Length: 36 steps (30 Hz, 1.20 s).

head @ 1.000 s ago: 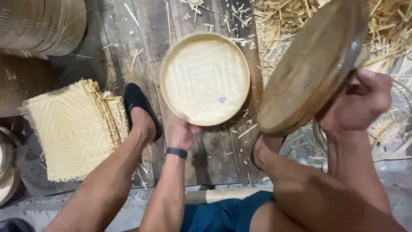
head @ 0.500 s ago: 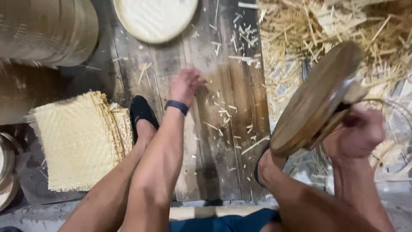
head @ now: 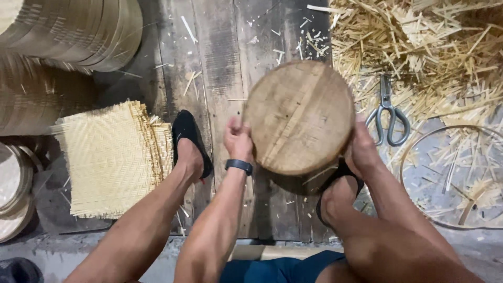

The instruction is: Trimming excess wicker and assembling a woven tray base into a bamboo frame.

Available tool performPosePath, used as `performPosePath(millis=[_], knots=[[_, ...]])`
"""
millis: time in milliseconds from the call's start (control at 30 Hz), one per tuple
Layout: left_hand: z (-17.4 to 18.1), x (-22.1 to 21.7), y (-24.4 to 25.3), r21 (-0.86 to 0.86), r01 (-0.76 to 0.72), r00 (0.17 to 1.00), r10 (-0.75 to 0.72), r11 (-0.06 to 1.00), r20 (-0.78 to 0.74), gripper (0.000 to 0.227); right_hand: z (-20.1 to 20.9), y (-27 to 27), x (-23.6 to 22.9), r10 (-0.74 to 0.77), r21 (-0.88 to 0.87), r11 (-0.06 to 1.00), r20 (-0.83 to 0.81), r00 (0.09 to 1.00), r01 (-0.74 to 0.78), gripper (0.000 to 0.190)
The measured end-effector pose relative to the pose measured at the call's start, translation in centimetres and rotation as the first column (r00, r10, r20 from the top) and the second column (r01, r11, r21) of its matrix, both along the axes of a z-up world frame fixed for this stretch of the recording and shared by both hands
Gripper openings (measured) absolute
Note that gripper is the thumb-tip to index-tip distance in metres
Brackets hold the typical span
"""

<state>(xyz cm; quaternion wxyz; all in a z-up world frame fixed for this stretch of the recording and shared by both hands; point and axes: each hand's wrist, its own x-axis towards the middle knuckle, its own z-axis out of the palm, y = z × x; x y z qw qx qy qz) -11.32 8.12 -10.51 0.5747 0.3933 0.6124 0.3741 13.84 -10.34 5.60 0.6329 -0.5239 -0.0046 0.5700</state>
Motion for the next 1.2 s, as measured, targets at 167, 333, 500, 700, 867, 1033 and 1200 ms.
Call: performPosePath(millis=[167,333,500,700,867,1033,1200], knots=[[5.8,-4.1,5.6,0.121,0.403,0.855,-0.327,0.907,-0.403,0.071,-8.0,-0.8,-1.8,0.276,-0.224,0.95,0.279,0.92,-0.217,0.048],[17.9,-11.4,11.4,-0.081,0.474,0.015,-0.1,0.877,-0.995,0.092,-6.4,-1.3,-2.7,0.377,-0.354,0.885,0.16,0.912,-0.304,0.038],[15.4,-27.6,17.2,-0.571,-0.062,0.072,-0.567,0.818,-0.82,0.073,-8.1,-2.9,-3.3,0.376,-0.365,0.881,0.156,0.914,-0.3,0.039],[4.0,-38.4,21.8,-0.687,0.434,-0.664,-0.308,0.583,-0.681,0.068,-8.6,-3.3,-3.5,0.341,-0.354,0.895,0.151,0.928,-0.271,0.042],[13.6,-27.6,17.6,-0.652,0.147,-0.217,-0.619,0.744,-0.755,0.101,-7.5,-3.3,-3.5,0.291,-0.319,0.917,0.121,0.949,-0.241,0.043],[15.9,-27.0,16.4,-0.596,0.268,-0.137,-0.582,0.757,-0.801,0.061,-8.4,-4.3,-3.7,0.325,-0.361,0.896,0.133,0.936,-0.26,0.043],[17.1,-25.8,15.5,-0.402,0.342,0.096,-0.457,0.849,-0.884,0.027,-8.2,-4.7,-3.5,0.324,-0.333,0.906,0.145,0.935,-0.262,0.042]])
